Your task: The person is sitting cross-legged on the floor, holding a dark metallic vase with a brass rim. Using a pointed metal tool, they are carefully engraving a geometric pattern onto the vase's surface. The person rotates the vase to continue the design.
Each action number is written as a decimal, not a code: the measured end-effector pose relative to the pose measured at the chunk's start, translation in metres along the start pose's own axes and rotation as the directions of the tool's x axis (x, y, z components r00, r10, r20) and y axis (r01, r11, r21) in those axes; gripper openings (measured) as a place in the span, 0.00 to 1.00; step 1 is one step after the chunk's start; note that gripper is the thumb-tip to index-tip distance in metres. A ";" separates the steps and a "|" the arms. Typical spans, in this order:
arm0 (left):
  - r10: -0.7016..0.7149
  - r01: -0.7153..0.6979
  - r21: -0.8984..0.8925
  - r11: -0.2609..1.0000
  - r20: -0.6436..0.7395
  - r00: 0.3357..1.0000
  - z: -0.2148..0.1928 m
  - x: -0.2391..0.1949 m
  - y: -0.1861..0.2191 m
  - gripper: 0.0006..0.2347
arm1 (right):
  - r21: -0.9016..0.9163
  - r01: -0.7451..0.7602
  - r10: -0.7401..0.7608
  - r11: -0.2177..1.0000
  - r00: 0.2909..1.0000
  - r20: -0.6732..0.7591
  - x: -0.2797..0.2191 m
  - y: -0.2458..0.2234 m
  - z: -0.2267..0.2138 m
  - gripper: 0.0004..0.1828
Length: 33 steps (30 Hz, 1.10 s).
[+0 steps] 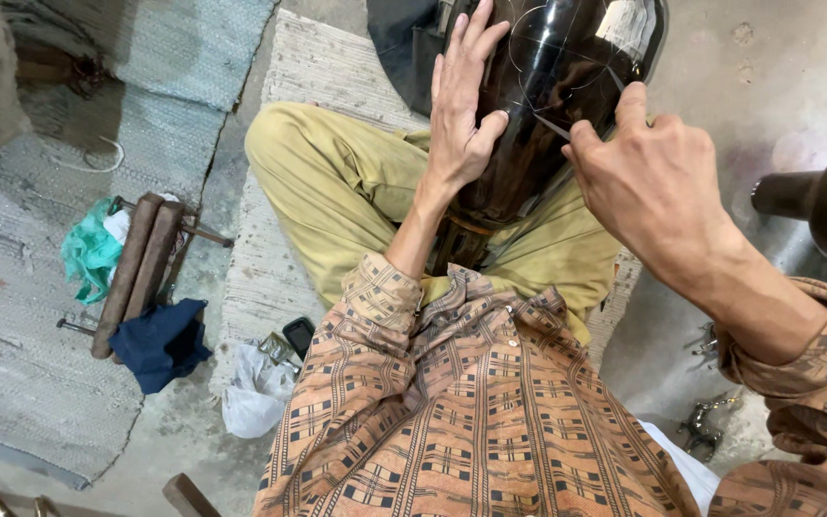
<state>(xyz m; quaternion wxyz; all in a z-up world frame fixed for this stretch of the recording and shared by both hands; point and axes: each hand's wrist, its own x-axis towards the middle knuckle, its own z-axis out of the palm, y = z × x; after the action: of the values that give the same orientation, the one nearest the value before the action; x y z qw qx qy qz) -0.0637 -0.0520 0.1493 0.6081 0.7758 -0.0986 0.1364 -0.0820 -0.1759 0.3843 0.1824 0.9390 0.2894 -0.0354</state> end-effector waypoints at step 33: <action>0.010 -0.012 0.114 0.993 0.012 1.000 -0.001 -0.006 -0.001 0.33 | -0.012 0.098 -0.099 0.995 0.988 -0.118 -0.008 0.037 -0.002 0.20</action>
<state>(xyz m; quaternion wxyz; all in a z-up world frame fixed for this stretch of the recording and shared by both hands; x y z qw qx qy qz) -0.0691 -0.0511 0.1469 0.5613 0.8096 -0.0983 0.1408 -0.0681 -0.2071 0.3997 0.1658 0.9234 0.3460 0.0123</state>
